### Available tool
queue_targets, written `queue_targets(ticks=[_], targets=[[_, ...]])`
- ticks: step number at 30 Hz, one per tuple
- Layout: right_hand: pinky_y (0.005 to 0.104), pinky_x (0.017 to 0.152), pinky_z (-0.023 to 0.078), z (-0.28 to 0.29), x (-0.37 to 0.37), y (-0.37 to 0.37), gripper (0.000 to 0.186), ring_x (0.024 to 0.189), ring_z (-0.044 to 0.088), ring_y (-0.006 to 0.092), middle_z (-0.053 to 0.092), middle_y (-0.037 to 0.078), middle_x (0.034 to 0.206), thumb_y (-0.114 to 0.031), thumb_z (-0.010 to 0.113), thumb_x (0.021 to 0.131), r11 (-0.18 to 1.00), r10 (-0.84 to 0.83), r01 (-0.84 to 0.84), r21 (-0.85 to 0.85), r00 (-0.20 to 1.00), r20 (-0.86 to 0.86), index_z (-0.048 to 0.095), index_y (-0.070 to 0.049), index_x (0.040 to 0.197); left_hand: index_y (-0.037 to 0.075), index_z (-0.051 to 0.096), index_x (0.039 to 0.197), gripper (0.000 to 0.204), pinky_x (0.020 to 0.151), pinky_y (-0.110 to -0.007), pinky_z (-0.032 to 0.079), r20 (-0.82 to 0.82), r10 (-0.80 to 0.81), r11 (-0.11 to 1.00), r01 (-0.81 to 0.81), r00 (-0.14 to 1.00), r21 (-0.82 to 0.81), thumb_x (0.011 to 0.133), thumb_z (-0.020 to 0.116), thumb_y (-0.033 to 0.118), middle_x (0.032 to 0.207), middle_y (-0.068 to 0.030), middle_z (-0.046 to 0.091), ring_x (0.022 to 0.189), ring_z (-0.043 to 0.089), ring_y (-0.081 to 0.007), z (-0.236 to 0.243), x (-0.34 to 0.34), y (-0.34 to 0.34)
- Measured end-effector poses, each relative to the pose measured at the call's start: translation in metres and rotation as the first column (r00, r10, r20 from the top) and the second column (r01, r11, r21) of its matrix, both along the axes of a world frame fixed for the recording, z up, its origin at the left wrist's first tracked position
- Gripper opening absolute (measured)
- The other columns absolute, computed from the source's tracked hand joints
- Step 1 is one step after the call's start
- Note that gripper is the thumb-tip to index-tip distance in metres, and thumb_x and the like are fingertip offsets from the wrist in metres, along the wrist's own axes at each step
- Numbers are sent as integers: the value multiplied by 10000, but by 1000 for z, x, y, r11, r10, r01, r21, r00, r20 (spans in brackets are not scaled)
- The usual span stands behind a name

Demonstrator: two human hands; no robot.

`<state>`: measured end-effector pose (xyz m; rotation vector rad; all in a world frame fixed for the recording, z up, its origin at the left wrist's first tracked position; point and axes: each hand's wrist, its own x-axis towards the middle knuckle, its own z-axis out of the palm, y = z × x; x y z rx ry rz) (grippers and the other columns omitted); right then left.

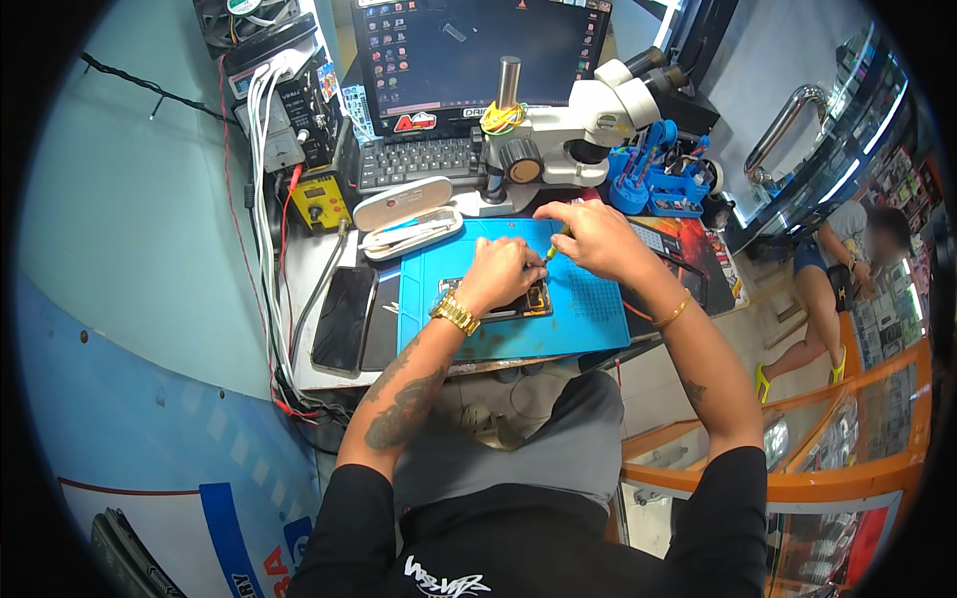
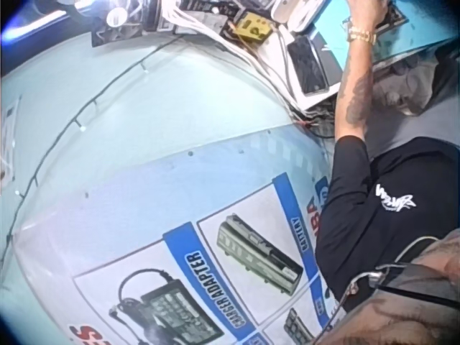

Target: The person disassembles a smartphone by prying off the back cover, removing several internal components with a screwdriver, and cleaning the exposed circuit board with a small brush before reassembling the device.

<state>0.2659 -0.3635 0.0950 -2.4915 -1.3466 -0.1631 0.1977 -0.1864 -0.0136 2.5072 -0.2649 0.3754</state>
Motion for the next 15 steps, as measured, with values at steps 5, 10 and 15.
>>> queue_targets(ticks=[5, 10, 15], targets=[[469, 886, 533, 2, 0, -4, 320, 1006, 685, 367, 733, 178, 1033, -143, 709, 882, 1000, 8, -8, -5, 999, -33, 679, -64, 1191, 145, 833, 892, 161, 786, -456, 381, 71, 6, 1000, -4, 997, -23, 860, 786, 295, 871, -74, 749, 847, 690, -285, -8, 4, -3], [429, 889, 552, 3, 1, -5, 313, 965, 708, 354, 733, 199, 1044, -53, 636, 831, 988, 70, -54, 146, 991, -113, 689, 6, 1135, 142, 824, 855, 136, 753, -454, 367, 92, 31, 999, -29, 995, -21, 848, 775, 268, 810, -77, 722, 800, 663, -299, -9, 2, -1], [419, 868, 566, 8, 4, -19, 357, 937, 732, 341, 751, 206, 1008, -100, 656, 804, 967, 7, 38, 254, 984, -177, 710, 3, 1142, 129, 805, 903, 124, 767, -417, 357, 129, 44, 994, -56, 991, 90, 893, 729, 226, 829, -66, 713, 785, 638, -285, 3, -3, -7]])
